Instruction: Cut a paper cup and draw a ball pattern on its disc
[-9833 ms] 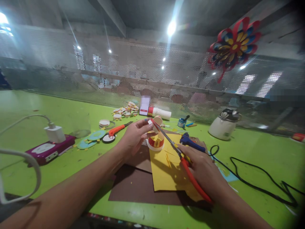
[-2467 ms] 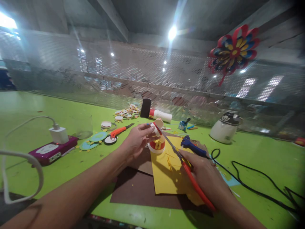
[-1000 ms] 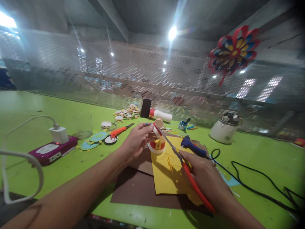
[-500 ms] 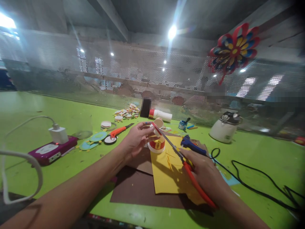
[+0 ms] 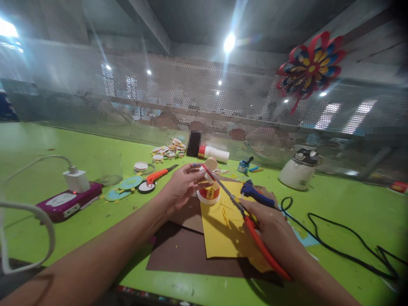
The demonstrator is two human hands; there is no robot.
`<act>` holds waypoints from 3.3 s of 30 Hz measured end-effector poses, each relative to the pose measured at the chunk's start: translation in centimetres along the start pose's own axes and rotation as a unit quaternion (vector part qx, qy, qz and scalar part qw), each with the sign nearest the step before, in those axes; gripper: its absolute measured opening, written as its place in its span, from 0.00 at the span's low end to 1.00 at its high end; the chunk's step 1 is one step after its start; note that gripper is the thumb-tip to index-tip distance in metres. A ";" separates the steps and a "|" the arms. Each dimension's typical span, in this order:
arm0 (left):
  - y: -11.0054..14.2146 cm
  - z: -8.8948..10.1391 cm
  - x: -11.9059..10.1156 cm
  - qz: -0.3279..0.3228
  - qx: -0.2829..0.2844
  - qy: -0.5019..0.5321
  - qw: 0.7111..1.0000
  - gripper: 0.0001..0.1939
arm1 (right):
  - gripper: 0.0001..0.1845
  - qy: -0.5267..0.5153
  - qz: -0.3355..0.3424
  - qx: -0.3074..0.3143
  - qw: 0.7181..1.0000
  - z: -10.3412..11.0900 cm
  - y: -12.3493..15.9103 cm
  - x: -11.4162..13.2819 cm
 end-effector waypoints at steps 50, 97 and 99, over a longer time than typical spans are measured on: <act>-0.1 -0.5 -0.1 -0.049 0.050 0.000 0.998 0.11 | 0.24 0.016 0.012 -0.006 1.000 0.2 -0.4 0.2; 0.2 -0.9 -0.8 -0.037 0.065 -0.006 0.997 0.20 | 0.23 -0.046 -0.062 -0.067 0.995 0.0 -1.3 -3.8; 0.0 -0.5 -1.0 -0.043 0.052 -0.011 0.998 0.20 | 0.23 -0.031 -0.094 -0.057 0.993 -0.5 -1.7 -5.0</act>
Point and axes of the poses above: each hand's wrist, its own y-axis away from the middle knuckle, its own z-axis out of the back of the hand, x = y × z, the point moved 9 cm from there along -y, towards the middle knuckle, and after that the axes turned 4 degrees about y, right-handed, at the moved point
